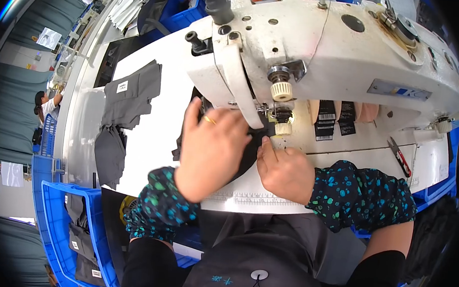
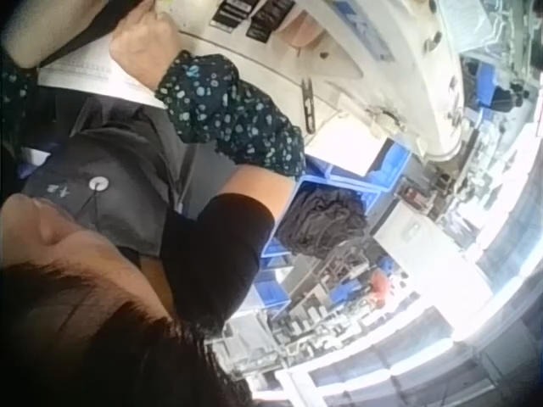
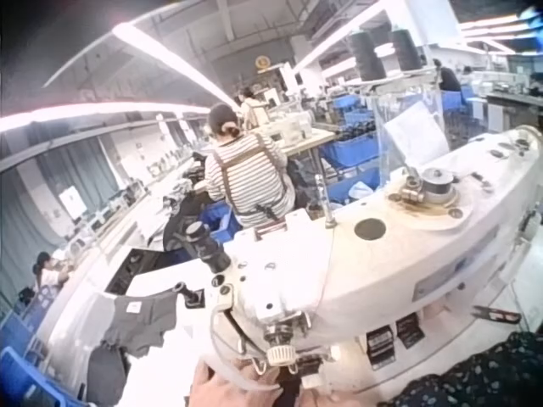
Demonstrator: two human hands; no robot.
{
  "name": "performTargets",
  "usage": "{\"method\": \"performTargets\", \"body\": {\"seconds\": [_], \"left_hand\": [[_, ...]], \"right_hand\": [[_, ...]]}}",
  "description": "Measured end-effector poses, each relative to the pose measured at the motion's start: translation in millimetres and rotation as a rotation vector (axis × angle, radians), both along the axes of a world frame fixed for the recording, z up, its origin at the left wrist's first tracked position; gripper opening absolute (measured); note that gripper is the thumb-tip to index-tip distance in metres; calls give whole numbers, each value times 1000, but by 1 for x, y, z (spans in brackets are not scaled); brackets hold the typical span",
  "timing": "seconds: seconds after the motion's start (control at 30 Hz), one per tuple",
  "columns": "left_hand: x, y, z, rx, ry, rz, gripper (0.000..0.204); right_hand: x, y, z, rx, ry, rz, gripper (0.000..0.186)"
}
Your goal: Sewing labels and folding leather components using an industrial sewing machine.
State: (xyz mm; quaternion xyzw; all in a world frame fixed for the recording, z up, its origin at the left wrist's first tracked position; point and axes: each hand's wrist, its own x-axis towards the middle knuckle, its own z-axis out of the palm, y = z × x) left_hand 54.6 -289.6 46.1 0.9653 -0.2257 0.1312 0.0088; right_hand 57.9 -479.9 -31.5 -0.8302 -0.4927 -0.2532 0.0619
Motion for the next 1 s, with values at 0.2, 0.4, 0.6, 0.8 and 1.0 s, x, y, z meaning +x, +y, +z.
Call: {"method": "performTargets", "body": {"seconds": [0.2, 0.4, 0.6, 0.8, 1.0], "left_hand": [[-18, 4, -59, -56, 2, -62, 46], [-11, 12, -63, -158, -31, -145, 41], [13, 18, -64, -204, -28, -183, 35], [39, 22, -63, -289, -70, -232, 19], [55, 29, -70, -252, -69, -177, 7]], "right_hand": [[-9, -1, 0, -25, -3, 35, 20], [-6, 0, -3, 39, -40, 57, 24], [3, 2, -4, -31, -26, -49, 19], [13, 2, -2, -51, 61, -49, 23], [14, 0, 0, -52, 63, -42, 25]]}}
